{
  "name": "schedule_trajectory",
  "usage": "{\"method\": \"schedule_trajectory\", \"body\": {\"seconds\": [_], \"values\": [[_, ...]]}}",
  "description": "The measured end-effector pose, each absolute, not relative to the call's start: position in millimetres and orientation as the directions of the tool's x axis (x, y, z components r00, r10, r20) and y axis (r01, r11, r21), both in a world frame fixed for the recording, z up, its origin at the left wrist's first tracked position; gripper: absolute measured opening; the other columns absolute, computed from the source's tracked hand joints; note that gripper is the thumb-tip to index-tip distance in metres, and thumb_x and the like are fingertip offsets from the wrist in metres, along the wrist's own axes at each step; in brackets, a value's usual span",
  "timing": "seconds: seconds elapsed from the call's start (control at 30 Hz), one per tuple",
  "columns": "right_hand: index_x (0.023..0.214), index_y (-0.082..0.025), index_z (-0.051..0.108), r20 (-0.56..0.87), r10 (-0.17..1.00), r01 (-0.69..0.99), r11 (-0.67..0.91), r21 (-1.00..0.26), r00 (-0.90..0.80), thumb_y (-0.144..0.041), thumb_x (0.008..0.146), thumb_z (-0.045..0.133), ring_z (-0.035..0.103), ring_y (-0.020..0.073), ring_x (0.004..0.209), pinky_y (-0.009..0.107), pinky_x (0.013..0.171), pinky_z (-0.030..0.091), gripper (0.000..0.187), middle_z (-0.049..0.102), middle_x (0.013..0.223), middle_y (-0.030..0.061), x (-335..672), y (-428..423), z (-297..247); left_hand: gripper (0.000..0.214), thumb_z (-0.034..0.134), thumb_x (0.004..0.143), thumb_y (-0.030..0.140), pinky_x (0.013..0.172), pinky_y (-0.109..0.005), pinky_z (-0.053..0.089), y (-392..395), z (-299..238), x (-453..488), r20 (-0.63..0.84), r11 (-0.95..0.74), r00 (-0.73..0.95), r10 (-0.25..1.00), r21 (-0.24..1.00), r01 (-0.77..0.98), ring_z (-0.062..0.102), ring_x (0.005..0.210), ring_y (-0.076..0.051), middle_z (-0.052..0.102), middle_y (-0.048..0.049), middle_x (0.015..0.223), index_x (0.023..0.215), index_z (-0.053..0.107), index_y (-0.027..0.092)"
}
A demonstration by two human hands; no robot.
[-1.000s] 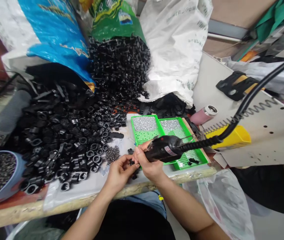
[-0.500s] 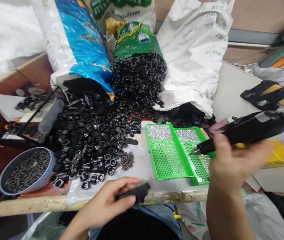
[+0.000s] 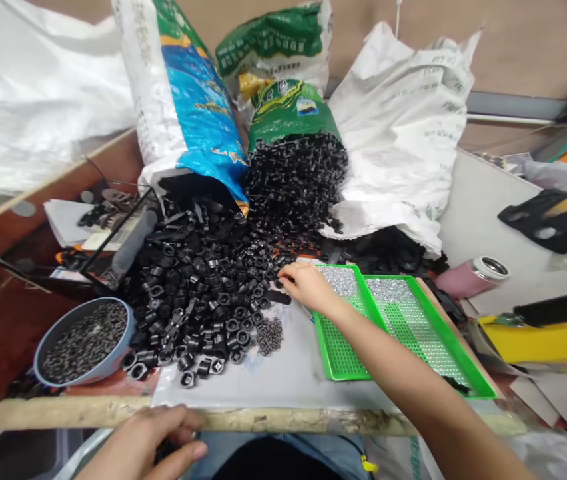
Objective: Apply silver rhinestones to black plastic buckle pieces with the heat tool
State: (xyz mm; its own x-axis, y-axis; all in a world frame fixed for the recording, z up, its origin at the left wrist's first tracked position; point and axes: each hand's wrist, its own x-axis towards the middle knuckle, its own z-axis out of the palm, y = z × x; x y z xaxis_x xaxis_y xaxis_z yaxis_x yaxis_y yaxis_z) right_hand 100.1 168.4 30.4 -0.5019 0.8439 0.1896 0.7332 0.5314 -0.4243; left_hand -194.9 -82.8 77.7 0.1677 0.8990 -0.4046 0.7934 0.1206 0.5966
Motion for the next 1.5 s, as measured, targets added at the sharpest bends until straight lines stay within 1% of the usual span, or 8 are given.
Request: {"method": "schedule_trajectory", "body": {"seconds": [0.17,0.27,0.37,0.57,0.7,0.9,1.13,1.5], "values": [[0.096,-0.02,0.074,0.228,0.895,0.764,0.446,-0.466,-0.384,-0.026,0.098,0.059,0.065,0.0223,0.089,0.032,0.083,0.046,0.016,0.075,0.094,0.0082,81.3,206.9,26.6,0.026,0.067,0.093,0.045,0.08,-0.027,0.058,-54.0,83.8,-163.3,0.018,-0.138,0.177,0.984,0.704,0.696,0.076,0.087,-0.023,0.081,-0.0017,0.091,0.111,0.078,0.03],[0.09,-0.021,0.074,0.246,0.914,0.756,0.406,-0.513,-0.324,-0.041,0.096,0.063,0.064,0.0221,0.09,0.031,0.083,0.046,0.024,0.072,0.09,0.0077,66.2,226.9,21.8,0.022,0.067,0.095,0.038,0.08,-0.027,0.057,-38.0,81.3,-142.7,0.129,-0.263,0.251,0.959,0.73,0.63,0.074,0.088,-0.021,0.08,-0.002,0.092,0.113,0.077,0.029],[0.076,-0.02,0.072,0.258,0.923,0.726,0.385,-0.57,-0.287,-0.04,0.087,0.073,0.062,0.0224,0.091,0.03,0.084,0.046,0.023,0.068,0.084,0.0064,57.3,241.5,18.6,0.023,0.067,0.096,0.036,0.083,-0.029,0.056,-27.0,79.8,-129.4,0.137,-0.297,0.304,0.943,0.759,0.579,0.073,0.09,-0.021,0.08,-0.0024,0.094,0.116,0.076,0.029],[0.072,-0.019,0.065,0.32,0.932,0.595,0.357,-0.72,-0.172,-0.037,0.096,0.05,0.058,0.0175,0.073,0.028,0.07,0.045,0.034,0.064,0.075,0.0032,87.9,239.9,33.1,0.023,0.064,0.097,0.036,0.083,-0.029,0.056,-19.0,70.4,-133.8,0.072,-0.184,0.223,0.972,0.826,0.533,0.073,0.092,-0.021,0.079,-0.0025,0.097,0.115,0.076,0.028],[0.07,-0.02,0.062,0.374,0.915,0.519,0.394,-0.759,-0.148,-0.044,0.094,0.052,0.057,0.0174,0.075,0.029,0.072,0.047,0.035,0.062,0.079,0.0032,108.5,216.9,37.3,0.021,0.065,0.096,0.035,0.085,-0.029,0.056,-8.3,64.9,-132.9,0.086,-0.156,0.159,0.984,0.846,0.51,0.072,0.094,-0.02,0.078,-0.0024,0.103,0.113,0.076,0.027],[0.077,-0.02,0.069,0.365,0.928,0.48,0.354,-0.803,-0.074,-0.049,0.084,0.068,0.056,0.0197,0.075,0.033,0.075,0.048,0.03,0.064,0.079,0.0053,108.1,214.5,25.4,0.022,0.067,0.095,0.037,0.086,-0.03,0.055,9.2,69.3,-121.6,0.129,-0.166,0.11,0.986,0.85,0.5,0.071,0.095,-0.02,0.077,-0.0035,0.108,0.111,0.076,0.026],[0.095,-0.016,0.068,0.38,0.914,0.314,0.323,-0.893,0.143,-0.063,0.089,0.056,0.06,0.0167,0.07,0.034,0.067,0.055,0.049,0.064,0.091,0.0073,108.7,224.3,31.8,0.022,0.066,0.094,0.036,0.086,-0.031,0.057,8.8,72.2,-119.3,0.159,-0.189,0.103,0.982,0.857,0.479,0.071,0.097,-0.021,0.077,-0.005,0.11,0.111,0.077,0.026],[0.089,-0.021,0.073,0.416,0.904,0.048,0.422,-0.905,-0.099,-0.058,0.088,0.068,0.062,0.0141,0.07,0.028,0.058,0.054,0.037,0.068,0.095,0.0055,94.7,146.8,69.6,0.048,0.064,0.095,0.045,0.088,-0.035,0.06,45.2,74.2,-126.9,0.249,-0.186,-0.171,0.953,0.93,0.318,0.069,0.116,-0.027,0.068,-0.0138,0.135,0.137,0.064,0.021]]}}
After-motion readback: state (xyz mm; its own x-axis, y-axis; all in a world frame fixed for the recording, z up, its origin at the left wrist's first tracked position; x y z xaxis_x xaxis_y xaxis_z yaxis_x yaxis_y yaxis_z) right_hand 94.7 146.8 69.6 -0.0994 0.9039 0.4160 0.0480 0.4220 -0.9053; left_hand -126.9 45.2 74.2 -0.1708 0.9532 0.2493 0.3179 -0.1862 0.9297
